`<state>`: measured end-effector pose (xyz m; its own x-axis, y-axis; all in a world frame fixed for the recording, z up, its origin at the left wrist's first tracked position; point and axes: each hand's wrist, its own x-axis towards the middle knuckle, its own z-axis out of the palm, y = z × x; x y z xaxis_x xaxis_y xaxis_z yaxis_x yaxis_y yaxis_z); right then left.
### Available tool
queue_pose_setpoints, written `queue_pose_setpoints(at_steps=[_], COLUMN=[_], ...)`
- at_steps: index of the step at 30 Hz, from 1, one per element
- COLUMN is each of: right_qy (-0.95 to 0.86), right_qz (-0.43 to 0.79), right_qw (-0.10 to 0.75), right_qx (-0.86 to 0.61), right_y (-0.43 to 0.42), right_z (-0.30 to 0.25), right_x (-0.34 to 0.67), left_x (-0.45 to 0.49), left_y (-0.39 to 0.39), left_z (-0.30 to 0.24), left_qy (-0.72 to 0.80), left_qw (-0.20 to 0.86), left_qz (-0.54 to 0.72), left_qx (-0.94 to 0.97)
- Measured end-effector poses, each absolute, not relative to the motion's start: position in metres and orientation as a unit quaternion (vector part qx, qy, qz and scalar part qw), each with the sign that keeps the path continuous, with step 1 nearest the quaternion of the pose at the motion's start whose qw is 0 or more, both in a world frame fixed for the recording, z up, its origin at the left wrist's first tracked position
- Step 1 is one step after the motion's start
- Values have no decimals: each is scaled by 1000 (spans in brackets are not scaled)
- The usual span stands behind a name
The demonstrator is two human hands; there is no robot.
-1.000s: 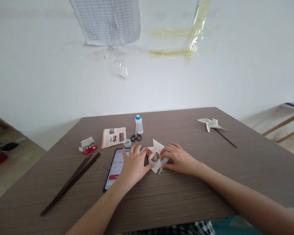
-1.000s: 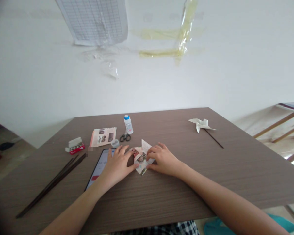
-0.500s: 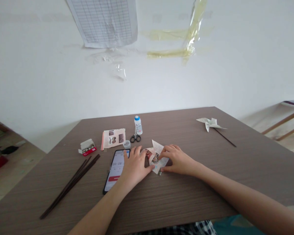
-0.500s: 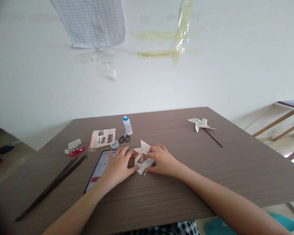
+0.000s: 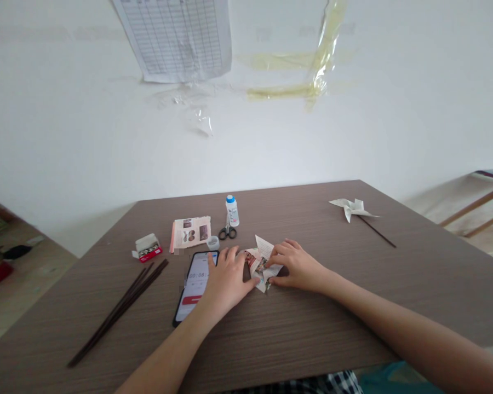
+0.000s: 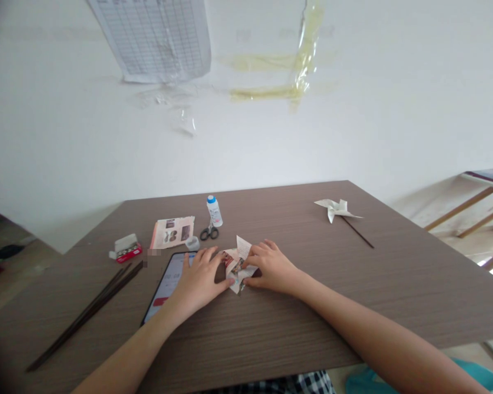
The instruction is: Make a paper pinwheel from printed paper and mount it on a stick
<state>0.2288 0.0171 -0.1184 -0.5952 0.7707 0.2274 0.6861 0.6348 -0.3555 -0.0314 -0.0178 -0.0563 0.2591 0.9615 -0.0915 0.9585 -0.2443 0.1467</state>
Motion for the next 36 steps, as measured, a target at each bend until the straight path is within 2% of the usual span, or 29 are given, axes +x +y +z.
queue_pose_setpoints(at_steps=[20, 24, 36], right_qy=[-902, -890, -852], right_qz=[144, 142, 174], right_qw=[190, 212, 203], right_qx=[-359, -379, -450], right_y=[28, 24, 15], right_z=[-118, -124, -120], right_x=[242, 238, 226], left_x=[-35, -36, -29], left_y=[-15, -15, -18], left_z=[-60, -63, -60], left_qy=[614, 610, 614], left_qw=[80, 77, 86], left_qz=[11, 12, 28], left_qx=[785, 788, 784])
